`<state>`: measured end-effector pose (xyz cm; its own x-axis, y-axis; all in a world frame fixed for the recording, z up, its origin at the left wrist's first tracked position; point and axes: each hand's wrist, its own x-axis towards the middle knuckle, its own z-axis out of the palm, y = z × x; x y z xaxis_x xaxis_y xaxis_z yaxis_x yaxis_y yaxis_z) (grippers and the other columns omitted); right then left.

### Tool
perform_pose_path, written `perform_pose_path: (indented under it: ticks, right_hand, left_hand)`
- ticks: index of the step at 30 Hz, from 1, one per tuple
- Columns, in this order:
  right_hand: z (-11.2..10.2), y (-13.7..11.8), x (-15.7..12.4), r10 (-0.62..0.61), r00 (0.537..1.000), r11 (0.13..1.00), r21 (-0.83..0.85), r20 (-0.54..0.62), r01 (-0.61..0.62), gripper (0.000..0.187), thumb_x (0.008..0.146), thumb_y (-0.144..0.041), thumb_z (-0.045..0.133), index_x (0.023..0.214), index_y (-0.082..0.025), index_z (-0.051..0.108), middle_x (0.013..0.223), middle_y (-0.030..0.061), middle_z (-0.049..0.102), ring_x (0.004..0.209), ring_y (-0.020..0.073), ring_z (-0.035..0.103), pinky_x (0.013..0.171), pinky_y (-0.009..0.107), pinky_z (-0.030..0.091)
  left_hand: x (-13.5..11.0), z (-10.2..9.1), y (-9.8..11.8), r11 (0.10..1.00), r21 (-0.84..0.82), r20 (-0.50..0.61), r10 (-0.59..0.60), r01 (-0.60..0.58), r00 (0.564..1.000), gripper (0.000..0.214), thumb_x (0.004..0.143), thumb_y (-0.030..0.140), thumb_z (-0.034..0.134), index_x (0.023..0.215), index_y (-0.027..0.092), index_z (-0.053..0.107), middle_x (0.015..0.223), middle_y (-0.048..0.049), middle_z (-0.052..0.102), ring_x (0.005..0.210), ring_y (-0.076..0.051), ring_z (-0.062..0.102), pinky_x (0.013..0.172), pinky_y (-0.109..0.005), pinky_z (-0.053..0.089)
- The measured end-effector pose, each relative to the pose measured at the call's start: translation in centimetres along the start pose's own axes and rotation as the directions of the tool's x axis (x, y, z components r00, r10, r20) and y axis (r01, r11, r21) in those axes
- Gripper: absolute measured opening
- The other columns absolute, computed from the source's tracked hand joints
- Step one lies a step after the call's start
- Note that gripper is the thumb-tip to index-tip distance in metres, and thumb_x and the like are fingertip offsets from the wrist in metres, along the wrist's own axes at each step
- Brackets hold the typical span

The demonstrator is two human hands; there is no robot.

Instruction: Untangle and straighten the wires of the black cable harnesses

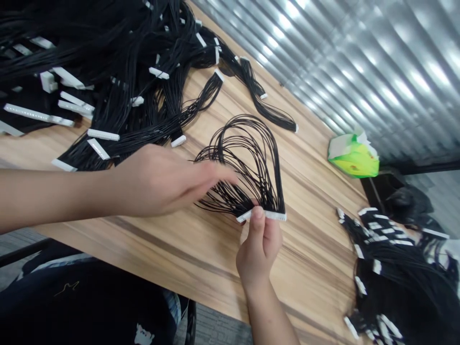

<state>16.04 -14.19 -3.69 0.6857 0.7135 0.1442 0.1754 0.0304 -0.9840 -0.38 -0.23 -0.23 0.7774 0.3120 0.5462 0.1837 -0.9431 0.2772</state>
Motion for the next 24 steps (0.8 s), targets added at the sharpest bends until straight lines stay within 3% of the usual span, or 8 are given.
perform_pose_path:
  ticks: [3,6,9,14,20,24]
  right_hand:
    - [0.1,0.2,-0.3,-0.031,1.0,0.998,-0.053,0.001,0.031,0.027,0.09,-0.048,0.067,0.088,-0.021,0.072,0.069,-0.0015,0.061,0.057,0.012,0.051,0.05,0.024,0.042]
    - [0.0,0.4,-0.5,-0.055,0.998,0.993,-0.108,0.014,0.056,0.028,0.09,-0.048,0.066,0.087,-0.021,0.074,0.064,-0.002,0.061,0.056,0.0121,0.051,0.05,0.025,0.042]
    - [-0.1,0.5,-0.5,-0.056,0.998,0.985,-0.162,0.043,0.062,0.029,0.092,-0.048,0.064,0.09,-0.022,0.075,0.07,0.0002,0.066,0.06,0.0138,0.056,0.054,0.026,0.044]
    - [-0.4,0.3,-0.6,0.06,0.972,0.991,-0.131,0.226,-0.03,0.03,0.093,-0.048,0.061,0.091,-0.023,0.078,0.064,-0.0006,0.066,0.057,0.0144,0.058,0.056,0.027,0.045]
    - [-0.7,0.3,-0.8,0.14,0.933,0.987,-0.123,0.331,-0.104,0.036,0.094,-0.052,0.059,0.091,-0.023,0.079,0.063,0.0002,0.066,0.059,0.0154,0.06,0.057,0.029,0.048]
    - [-1.0,0.2,-0.8,0.167,0.899,0.981,-0.163,0.404,-0.109,0.038,0.094,-0.052,0.058,0.084,-0.022,0.078,0.063,0.0008,0.067,0.062,0.0167,0.062,0.06,0.03,0.05]
  left_hand:
    - [0.4,0.2,-0.6,0.97,0.04,0.081,-0.243,0.241,0.967,0.028,0.101,0.036,0.047,0.116,0.024,0.067,0.06,0.0031,0.064,0.045,-0.008,0.049,0.049,-0.023,0.019]
    - [0.7,0.3,-0.8,0.948,0.009,0.162,-0.315,0.318,0.935,0.024,0.096,0.042,0.056,0.101,0.025,0.073,0.053,0.0046,0.058,0.045,-0.008,0.045,0.051,-0.023,0.018]
    - [0.8,0.1,-0.8,0.942,-0.067,0.227,-0.306,0.329,0.924,0.021,0.094,0.044,0.061,0.09,0.028,0.074,0.056,0.006,0.06,0.048,-0.007,0.047,0.052,-0.022,0.02]
    - [1.0,-0.2,-0.9,0.965,-0.114,0.157,-0.218,0.237,0.963,0.018,0.097,0.036,0.056,0.095,0.026,0.071,0.103,0.0058,0.073,0.078,-0.008,0.064,0.056,-0.023,0.03]
    - [1.2,-0.4,-1.4,0.955,-0.186,0.204,-0.191,0.229,0.96,0.023,0.102,0.033,0.048,0.11,0.03,0.069,0.111,0.0074,0.074,0.1,-0.01,0.069,0.068,-0.023,0.04]
    - [1.4,-0.3,-1.7,0.927,-0.285,0.201,-0.19,0.243,0.961,0.024,0.101,0.038,0.05,0.108,0.032,0.072,0.106,0.0084,0.075,0.097,-0.011,0.07,0.074,-0.024,0.044]
